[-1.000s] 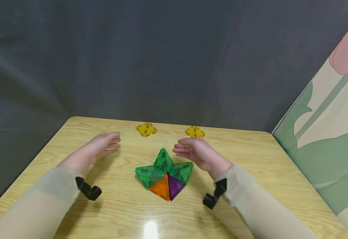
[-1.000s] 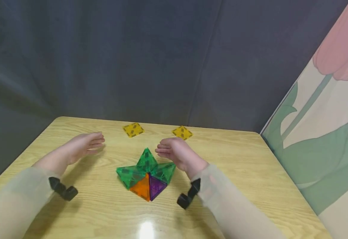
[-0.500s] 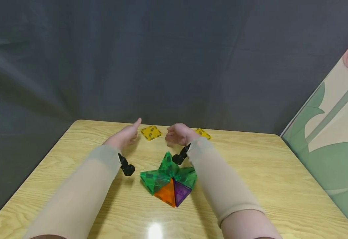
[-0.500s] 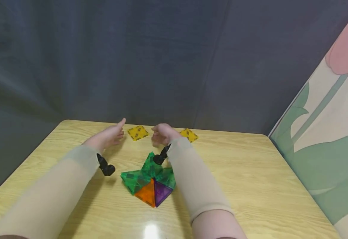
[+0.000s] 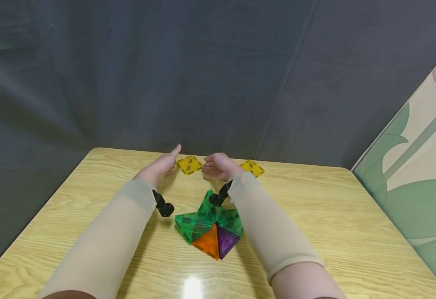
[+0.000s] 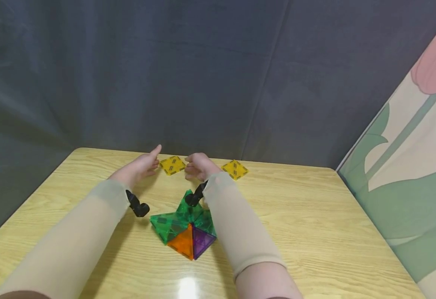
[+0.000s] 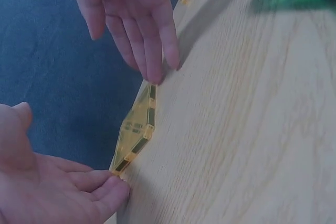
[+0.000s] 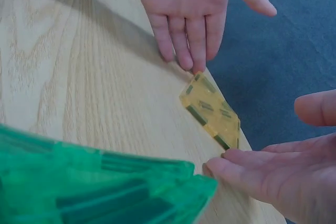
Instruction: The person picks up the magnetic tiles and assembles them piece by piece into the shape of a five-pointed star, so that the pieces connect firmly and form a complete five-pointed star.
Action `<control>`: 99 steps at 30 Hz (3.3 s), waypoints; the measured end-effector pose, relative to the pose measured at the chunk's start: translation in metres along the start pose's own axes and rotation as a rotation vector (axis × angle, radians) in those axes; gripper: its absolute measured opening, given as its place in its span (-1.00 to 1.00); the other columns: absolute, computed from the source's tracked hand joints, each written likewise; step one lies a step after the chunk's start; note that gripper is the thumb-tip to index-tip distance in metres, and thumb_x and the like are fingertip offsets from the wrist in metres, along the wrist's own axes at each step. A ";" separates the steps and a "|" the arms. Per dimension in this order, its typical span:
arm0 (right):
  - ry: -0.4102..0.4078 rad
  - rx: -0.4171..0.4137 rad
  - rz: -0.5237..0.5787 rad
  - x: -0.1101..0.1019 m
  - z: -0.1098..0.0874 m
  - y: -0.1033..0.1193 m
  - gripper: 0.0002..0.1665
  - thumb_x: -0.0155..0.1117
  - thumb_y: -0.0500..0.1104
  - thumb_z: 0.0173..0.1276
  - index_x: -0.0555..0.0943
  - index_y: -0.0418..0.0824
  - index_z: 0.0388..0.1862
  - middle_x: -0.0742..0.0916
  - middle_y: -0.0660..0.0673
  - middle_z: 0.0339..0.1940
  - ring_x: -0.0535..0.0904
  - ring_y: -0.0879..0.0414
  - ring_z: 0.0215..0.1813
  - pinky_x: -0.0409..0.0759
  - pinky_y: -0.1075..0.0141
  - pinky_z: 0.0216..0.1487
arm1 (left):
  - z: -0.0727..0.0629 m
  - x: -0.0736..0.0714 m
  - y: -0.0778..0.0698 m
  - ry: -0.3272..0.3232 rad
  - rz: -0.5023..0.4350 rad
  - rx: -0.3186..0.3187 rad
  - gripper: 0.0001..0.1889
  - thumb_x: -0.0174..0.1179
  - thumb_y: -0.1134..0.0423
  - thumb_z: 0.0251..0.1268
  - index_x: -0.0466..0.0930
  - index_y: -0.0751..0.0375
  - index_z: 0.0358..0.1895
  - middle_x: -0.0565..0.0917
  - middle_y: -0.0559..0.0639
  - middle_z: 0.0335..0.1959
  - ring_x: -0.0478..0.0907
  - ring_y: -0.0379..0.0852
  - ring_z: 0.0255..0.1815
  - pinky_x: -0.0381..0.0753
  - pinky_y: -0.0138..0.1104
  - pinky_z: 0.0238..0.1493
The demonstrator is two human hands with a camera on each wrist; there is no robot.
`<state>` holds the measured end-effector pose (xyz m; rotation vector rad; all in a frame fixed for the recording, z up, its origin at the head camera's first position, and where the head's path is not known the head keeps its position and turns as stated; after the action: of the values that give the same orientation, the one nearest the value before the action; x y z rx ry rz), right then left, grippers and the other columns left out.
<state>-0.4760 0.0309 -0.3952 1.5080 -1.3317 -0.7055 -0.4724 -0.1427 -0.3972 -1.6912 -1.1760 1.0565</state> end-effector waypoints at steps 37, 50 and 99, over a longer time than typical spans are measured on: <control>-0.024 0.034 -0.243 -0.011 -0.029 -0.001 -0.75 0.21 -0.30 0.45 0.59 -0.35 0.06 0.71 -0.20 -0.31 0.67 0.05 -0.36 0.68 0.20 -0.03 | -0.032 -0.009 0.003 -0.148 -0.233 0.043 -0.65 0.14 0.49 0.39 0.49 0.56 0.19 0.63 0.06 -0.44 0.63 -0.17 -0.47 0.69 -0.43 -0.35; 0.026 -0.168 -0.174 -0.006 -0.121 0.000 -0.66 0.10 -0.37 0.49 0.52 -0.49 0.19 0.72 -0.17 -0.32 0.66 0.12 -0.39 0.71 0.33 -0.27 | -0.108 0.017 -0.004 0.028 -0.371 0.184 -0.65 0.11 0.51 0.42 0.43 0.65 0.19 0.70 0.08 -0.43 0.70 -0.15 -0.42 0.72 -0.34 -0.26; 0.266 0.008 0.027 -0.007 -0.201 -0.122 -0.52 0.09 -0.18 0.53 0.35 -0.53 0.22 0.68 -0.38 -0.02 0.66 -0.21 0.04 0.68 0.11 -0.01 | -0.158 0.076 0.100 0.105 -0.370 0.031 -0.76 0.21 0.39 0.37 0.52 0.52 -0.03 0.67 0.19 -0.30 0.69 -0.01 -0.31 0.72 -0.18 -0.14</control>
<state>-0.2507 0.0862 -0.4345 1.5288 -1.1512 -0.4636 -0.2795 -0.1174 -0.4523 -1.4156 -1.3321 0.7453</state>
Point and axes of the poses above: each hand's wrist, its own z-axis towards the middle knuckle, its own x-axis out of the palm, y = z × x, the point moved 8 cm from there along z, towards the middle knuckle
